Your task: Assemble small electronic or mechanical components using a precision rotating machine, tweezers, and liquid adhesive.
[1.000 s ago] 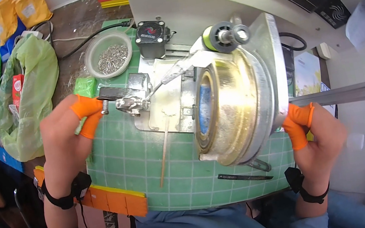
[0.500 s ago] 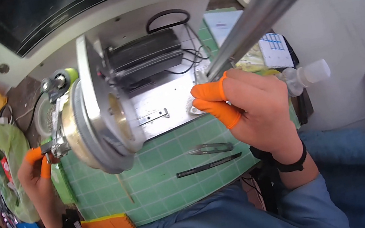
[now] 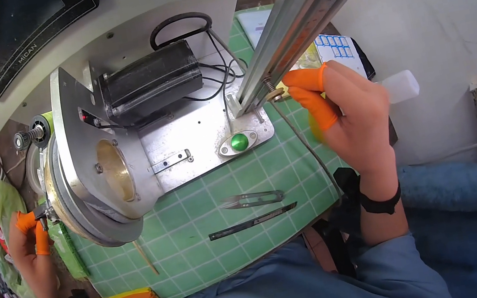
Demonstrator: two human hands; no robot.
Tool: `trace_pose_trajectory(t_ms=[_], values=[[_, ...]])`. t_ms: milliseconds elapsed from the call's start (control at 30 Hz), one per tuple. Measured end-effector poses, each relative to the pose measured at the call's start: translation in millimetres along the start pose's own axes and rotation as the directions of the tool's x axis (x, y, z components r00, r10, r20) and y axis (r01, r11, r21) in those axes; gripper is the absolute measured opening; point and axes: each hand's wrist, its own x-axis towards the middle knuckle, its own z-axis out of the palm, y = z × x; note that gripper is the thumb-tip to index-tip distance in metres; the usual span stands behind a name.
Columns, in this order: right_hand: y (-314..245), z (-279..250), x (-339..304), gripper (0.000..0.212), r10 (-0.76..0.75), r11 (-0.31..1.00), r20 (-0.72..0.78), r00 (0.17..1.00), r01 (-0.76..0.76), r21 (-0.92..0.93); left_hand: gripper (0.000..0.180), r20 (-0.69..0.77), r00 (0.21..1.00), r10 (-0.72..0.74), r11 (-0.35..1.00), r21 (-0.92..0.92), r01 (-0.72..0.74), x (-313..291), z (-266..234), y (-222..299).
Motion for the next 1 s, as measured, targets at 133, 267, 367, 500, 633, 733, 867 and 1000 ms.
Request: trace_pose_trajectory(t_ms=[133,267,367,500,633,733,867,1000], values=[[3.6,5.8,-5.5,0.014,0.049,0.999,0.013,0.999,-0.049,-0.007,0.014,-0.08,0.996,0.039,0.999,0.02,-0.038,-2.6,2.5,-7.8],[8.0,11.8,-11.2,0.014,0.041,0.999,0.022,0.999,-0.041,-0.015,0.019,-0.071,0.997,0.0,0.998,0.062,0.005,-6.7,-6.7,-17.3],[4.5,18.9,-18.6,0.014,0.143,0.988,-0.02,0.99,-0.141,0.068,0.02,-0.118,0.993,0.006,0.995,0.101,0.006,-11.3,-10.1,-14.4],[-6.4,33.0,-32.0,0.015,0.221,0.969,0.005,0.975,-0.22,0.11,0.017,-0.048,0.998,0.047,0.996,0.076,-0.043,0.7,0.7,6.8],[-25.5,38.7,-34.9,0.016,0.113,0.991,0.094,0.989,-0.12,0.064,0.017,-0.07,0.974,0.217,0.976,0.035,-0.215,8.8,10.4,19.3],[-8.6,20.1,-47.3,0.025,0.3,0.939,0.196,0.934,-0.325,0.111,0.015,0.029,0.974,0.225,0.952,0.206,-0.226,1.6,-3.8,21.6],[-1.1,-3.7,-42.9,0.032,0.257,0.965,0.134,0.957,-0.262,0.023,0.016,0.228,0.972,-0.054,0.884,0.463,-0.059,-29.9,-37.6,9.9],[-20.0,-23.0,-44.7,0.031,0.138,0.973,-0.116,0.984,-0.112,0.202,0.019,0.083,0.965,0.248,0.948,0.186,-0.26,-14.9,-41.4,37.6]])
